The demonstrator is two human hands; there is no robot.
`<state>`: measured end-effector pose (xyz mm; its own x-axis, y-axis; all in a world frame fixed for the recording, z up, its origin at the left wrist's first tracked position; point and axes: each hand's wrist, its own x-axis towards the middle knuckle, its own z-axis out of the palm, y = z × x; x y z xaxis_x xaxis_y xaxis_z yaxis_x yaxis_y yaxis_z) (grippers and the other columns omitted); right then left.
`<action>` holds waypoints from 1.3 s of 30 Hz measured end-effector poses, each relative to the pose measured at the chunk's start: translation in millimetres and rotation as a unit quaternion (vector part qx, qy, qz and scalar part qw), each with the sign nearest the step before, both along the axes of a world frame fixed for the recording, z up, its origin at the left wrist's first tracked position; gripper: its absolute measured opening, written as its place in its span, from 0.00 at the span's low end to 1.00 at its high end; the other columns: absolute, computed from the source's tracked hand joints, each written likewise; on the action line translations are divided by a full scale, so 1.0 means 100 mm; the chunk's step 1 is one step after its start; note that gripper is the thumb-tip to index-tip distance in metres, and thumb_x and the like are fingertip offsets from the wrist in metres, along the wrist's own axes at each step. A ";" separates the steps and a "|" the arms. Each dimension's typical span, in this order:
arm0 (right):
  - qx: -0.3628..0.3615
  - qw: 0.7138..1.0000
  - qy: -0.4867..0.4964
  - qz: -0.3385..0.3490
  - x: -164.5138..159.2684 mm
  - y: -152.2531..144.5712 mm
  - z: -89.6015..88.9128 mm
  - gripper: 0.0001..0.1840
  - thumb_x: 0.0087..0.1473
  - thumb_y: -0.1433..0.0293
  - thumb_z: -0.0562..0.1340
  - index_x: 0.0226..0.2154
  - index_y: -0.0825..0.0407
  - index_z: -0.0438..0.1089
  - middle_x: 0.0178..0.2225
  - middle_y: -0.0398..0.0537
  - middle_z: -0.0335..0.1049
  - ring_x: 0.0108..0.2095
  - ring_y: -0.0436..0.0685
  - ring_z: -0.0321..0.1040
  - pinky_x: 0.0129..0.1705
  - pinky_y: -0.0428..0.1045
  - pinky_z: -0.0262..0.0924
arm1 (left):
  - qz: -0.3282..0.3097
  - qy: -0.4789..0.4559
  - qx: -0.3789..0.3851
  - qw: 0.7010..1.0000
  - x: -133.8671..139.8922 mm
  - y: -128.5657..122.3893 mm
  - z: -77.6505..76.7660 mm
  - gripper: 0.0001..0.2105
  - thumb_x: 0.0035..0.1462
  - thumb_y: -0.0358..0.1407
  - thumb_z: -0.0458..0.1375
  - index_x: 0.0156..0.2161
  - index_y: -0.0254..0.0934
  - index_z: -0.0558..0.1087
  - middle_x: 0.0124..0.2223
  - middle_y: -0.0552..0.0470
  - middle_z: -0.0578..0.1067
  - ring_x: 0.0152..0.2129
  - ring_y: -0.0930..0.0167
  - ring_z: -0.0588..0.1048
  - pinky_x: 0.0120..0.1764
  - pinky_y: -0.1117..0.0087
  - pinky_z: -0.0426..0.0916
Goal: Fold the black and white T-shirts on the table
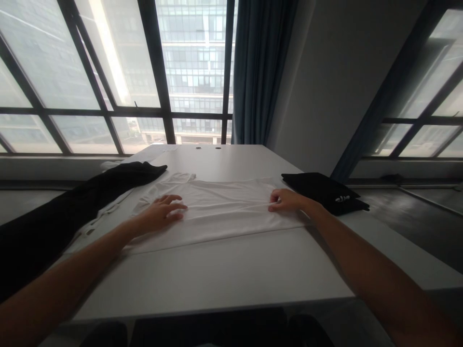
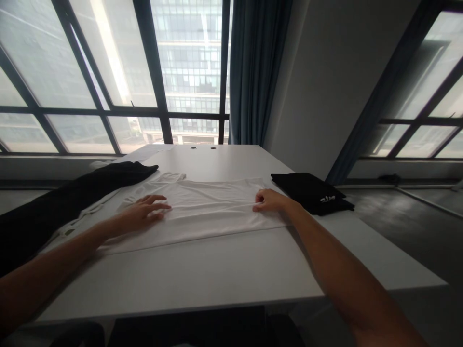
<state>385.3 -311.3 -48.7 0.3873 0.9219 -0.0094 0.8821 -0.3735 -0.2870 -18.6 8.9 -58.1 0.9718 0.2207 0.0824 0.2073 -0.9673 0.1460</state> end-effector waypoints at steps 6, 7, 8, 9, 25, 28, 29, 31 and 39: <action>0.028 0.998 0.052 -0.014 0.05 -0.04 -0.01 0.21 0.42 0.51 0.69 0.29 0.52 0.74 0.29 0.47 0.74 0.31 0.56 0.68 0.33 0.49 0.60 | -0.023 -0.077 -0.055 0.995 0.12 -0.02 -0.09 0.22 0.64 0.55 0.52 0.35 0.40 0.79 0.58 0.43 0.74 0.52 0.56 0.74 0.60 0.51 0.64; 0.036 0.997 0.060 -0.017 0.06 -0.05 -0.01 0.22 0.41 0.51 0.69 0.30 0.52 0.75 0.29 0.46 0.74 0.31 0.56 0.68 0.33 0.49 0.59 | -0.028 -0.081 -0.059 0.995 0.11 -0.01 -0.10 0.22 0.64 0.54 0.52 0.34 0.39 0.78 0.58 0.42 0.74 0.52 0.56 0.74 0.59 0.51 0.65; 0.042 0.997 0.065 -0.019 0.06 -0.05 -0.01 0.23 0.41 0.50 0.69 0.30 0.52 0.75 0.28 0.46 0.73 0.30 0.56 0.67 0.33 0.49 0.59 | -0.033 -0.087 -0.059 0.994 0.11 0.00 -0.11 0.22 0.65 0.54 0.52 0.34 0.39 0.77 0.58 0.42 0.75 0.52 0.57 0.74 0.59 0.51 0.65; 0.047 0.996 0.070 -0.020 0.06 -0.06 -0.01 0.24 0.40 0.50 0.69 0.30 0.53 0.76 0.27 0.45 0.72 0.29 0.55 0.66 0.32 0.49 0.58 | -0.039 -0.094 -0.055 0.993 0.10 0.01 -0.12 0.21 0.65 0.52 0.51 0.34 0.39 0.76 0.57 0.41 0.75 0.52 0.56 0.74 0.58 0.51 0.65; 0.069 0.994 -0.038 -0.080 0.06 -0.07 -0.06 0.13 0.47 0.65 0.68 0.38 0.52 0.78 0.35 0.50 0.78 0.36 0.57 0.73 0.40 0.48 0.64 | -0.004 -0.132 0.012 0.991 0.07 0.06 -0.19 0.24 0.67 0.54 0.48 0.52 0.40 0.75 0.66 0.40 0.68 0.60 0.54 0.70 0.61 0.48 0.63; 0.051 0.993 -0.072 -0.080 0.06 -0.09 -0.05 0.13 0.50 0.67 0.67 0.41 0.52 0.79 0.40 0.52 0.79 0.39 0.58 0.74 0.43 0.48 0.65 | -0.002 -0.095 -0.001 0.996 0.05 0.10 -0.20 0.33 0.66 0.58 0.47 0.63 0.36 0.69 0.69 0.38 0.64 0.63 0.54 0.67 0.63 0.51 0.61; 0.046 0.993 -0.080 -0.076 0.06 -0.09 -0.04 0.13 0.51 0.68 0.66 0.41 0.52 0.79 0.41 0.53 0.79 0.40 0.58 0.74 0.44 0.49 0.65 | -0.002 -0.077 -0.006 0.997 0.04 0.12 -0.20 0.35 0.65 0.60 0.47 0.65 0.35 0.67 0.70 0.36 0.62 0.65 0.54 0.65 0.64 0.52 0.60; 0.045 0.992 -0.099 -0.062 0.06 -0.09 -0.04 0.13 0.53 0.69 0.64 0.42 0.52 0.79 0.45 0.55 0.79 0.43 0.60 0.75 0.49 0.51 0.66 | 0.004 -0.033 -0.014 0.999 0.04 0.15 -0.22 0.40 0.64 0.61 0.46 0.69 0.31 0.62 0.72 0.34 0.58 0.68 0.53 0.60 0.66 0.53 0.57; 0.112 0.990 -0.084 0.015 -0.11 0.21 -0.39 0.32 0.63 0.51 0.57 0.62 0.52 0.68 0.66 0.59 0.62 0.67 0.65 0.58 0.69 0.59 0.50 | 0.040 0.051 -0.001 0.998 0.08 0.22 -0.32 0.38 0.68 0.57 0.40 0.73 0.33 0.54 0.74 0.39 0.49 0.72 0.58 0.48 0.69 0.54 0.48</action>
